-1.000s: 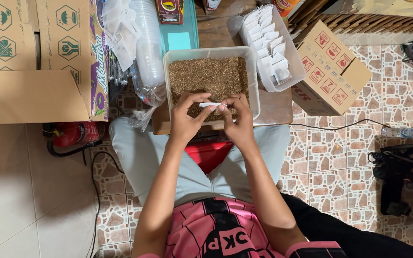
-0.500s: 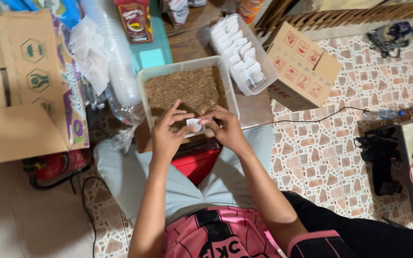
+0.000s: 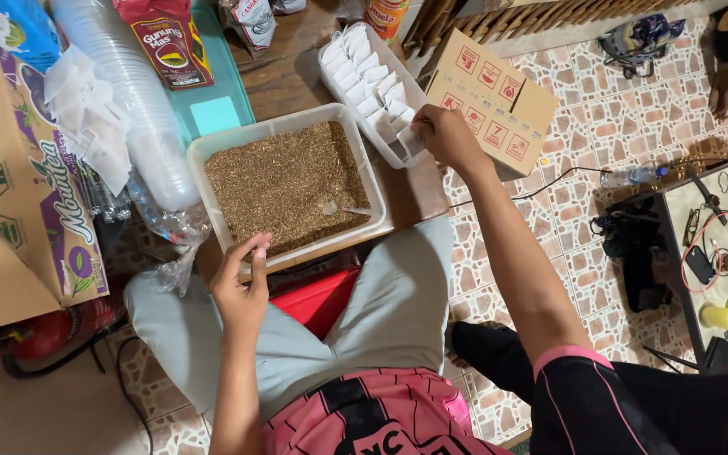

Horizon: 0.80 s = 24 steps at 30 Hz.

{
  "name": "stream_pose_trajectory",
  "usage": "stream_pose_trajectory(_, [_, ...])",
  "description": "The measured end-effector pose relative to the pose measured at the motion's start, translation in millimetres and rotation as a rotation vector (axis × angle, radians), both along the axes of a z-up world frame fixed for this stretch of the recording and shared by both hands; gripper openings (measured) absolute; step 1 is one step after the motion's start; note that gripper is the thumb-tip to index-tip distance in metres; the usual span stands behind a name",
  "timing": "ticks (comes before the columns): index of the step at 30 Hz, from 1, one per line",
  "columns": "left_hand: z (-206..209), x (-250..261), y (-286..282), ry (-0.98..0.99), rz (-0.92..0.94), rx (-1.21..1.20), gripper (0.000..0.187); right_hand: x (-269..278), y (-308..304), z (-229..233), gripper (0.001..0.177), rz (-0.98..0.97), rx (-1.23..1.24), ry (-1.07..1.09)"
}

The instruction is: Manually filling small white packets with granular material using a small spoon and placing them into a box.

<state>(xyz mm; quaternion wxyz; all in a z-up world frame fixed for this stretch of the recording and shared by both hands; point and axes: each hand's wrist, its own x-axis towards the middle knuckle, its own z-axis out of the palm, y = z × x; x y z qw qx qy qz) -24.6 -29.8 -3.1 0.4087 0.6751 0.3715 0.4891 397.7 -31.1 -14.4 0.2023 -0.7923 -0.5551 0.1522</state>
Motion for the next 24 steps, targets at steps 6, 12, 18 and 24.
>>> stream_pose_trajectory(6, [-5.2,-0.5,1.9,0.0,-0.005,-0.014,0.022,18.6,13.5,-22.8,0.012,0.064,-0.153,-0.018])
stream_pose_trajectory(12, [-3.8,0.7,1.1,0.009,0.006,-0.024,0.023,25.6,14.5,-31.4,0.038,0.064,-0.265,-0.073])
stream_pose_trajectory(18, [-8.4,2.2,2.4,0.014,0.053,-0.024,0.023,-12.7,18.3,-2.9,0.046,0.119,-0.307,-0.145])
stream_pose_trajectory(24, [-9.2,-1.5,1.1,0.014,0.061,-0.023,0.03,64.1,24.3,-125.1,0.045,0.183,-0.237,-0.432])
